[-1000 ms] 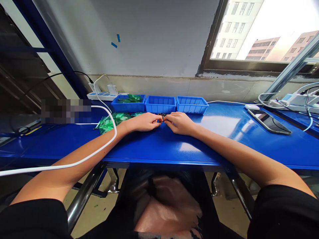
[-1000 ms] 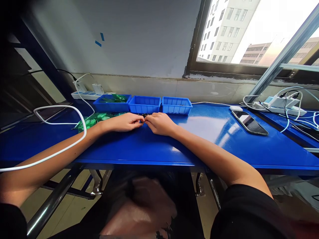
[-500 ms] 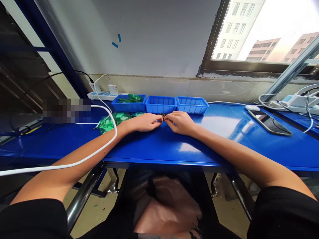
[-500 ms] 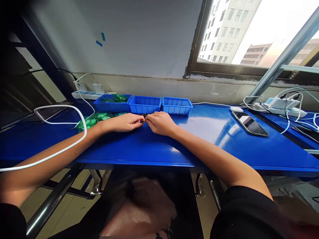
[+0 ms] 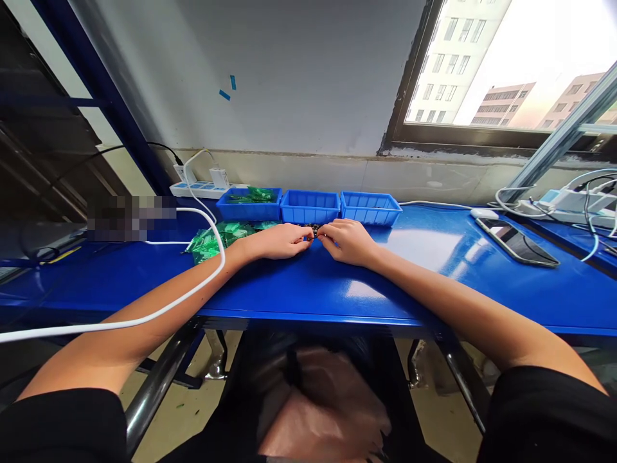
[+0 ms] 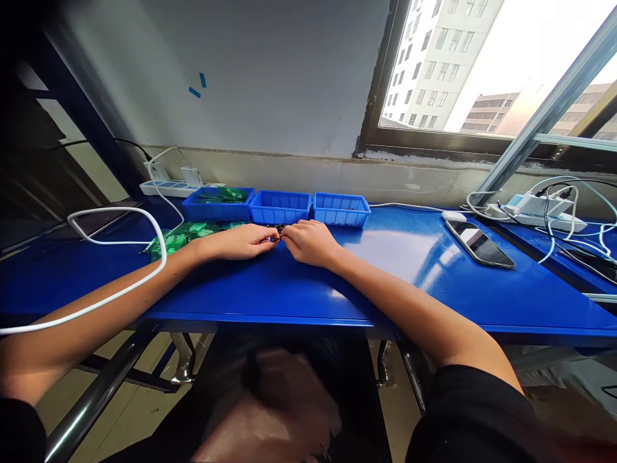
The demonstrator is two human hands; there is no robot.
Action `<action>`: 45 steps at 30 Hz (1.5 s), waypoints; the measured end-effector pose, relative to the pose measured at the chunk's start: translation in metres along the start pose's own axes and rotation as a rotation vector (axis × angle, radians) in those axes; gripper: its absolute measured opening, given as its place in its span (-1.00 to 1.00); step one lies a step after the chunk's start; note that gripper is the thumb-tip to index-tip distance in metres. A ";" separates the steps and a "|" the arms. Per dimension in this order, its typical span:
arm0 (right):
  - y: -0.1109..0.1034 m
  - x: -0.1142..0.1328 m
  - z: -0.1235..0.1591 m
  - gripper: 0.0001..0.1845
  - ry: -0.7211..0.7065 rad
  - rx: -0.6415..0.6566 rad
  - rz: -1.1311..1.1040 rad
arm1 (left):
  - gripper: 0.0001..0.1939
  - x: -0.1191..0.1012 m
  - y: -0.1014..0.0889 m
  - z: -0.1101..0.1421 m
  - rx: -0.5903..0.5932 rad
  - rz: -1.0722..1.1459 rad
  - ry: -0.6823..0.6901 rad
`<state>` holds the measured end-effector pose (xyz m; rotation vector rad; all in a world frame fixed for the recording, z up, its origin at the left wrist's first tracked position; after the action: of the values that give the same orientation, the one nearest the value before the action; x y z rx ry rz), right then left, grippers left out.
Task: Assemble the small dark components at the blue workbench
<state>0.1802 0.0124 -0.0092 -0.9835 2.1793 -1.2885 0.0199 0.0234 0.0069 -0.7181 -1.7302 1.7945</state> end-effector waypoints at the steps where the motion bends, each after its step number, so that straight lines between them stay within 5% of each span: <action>1: 0.000 0.000 0.000 -0.74 -0.003 -0.002 0.000 | -0.78 0.000 0.000 0.000 -0.001 -0.001 0.003; 45: 0.000 0.000 0.000 -0.75 0.026 0.023 -0.002 | -0.75 0.002 0.002 -0.001 -0.006 -0.018 0.017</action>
<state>0.1801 0.0128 -0.0095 -0.9651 2.1789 -1.3313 0.0191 0.0254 0.0052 -0.7159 -1.7264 1.7665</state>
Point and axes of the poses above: each hand's wrist, its own z-axis away from the middle knuckle, its own y-axis out of the palm, x = y × z, the point moved 2 cm from there along -z, towards the middle knuckle, and after that the axes turned 8 degrees about -z, right-handed, at the moved point
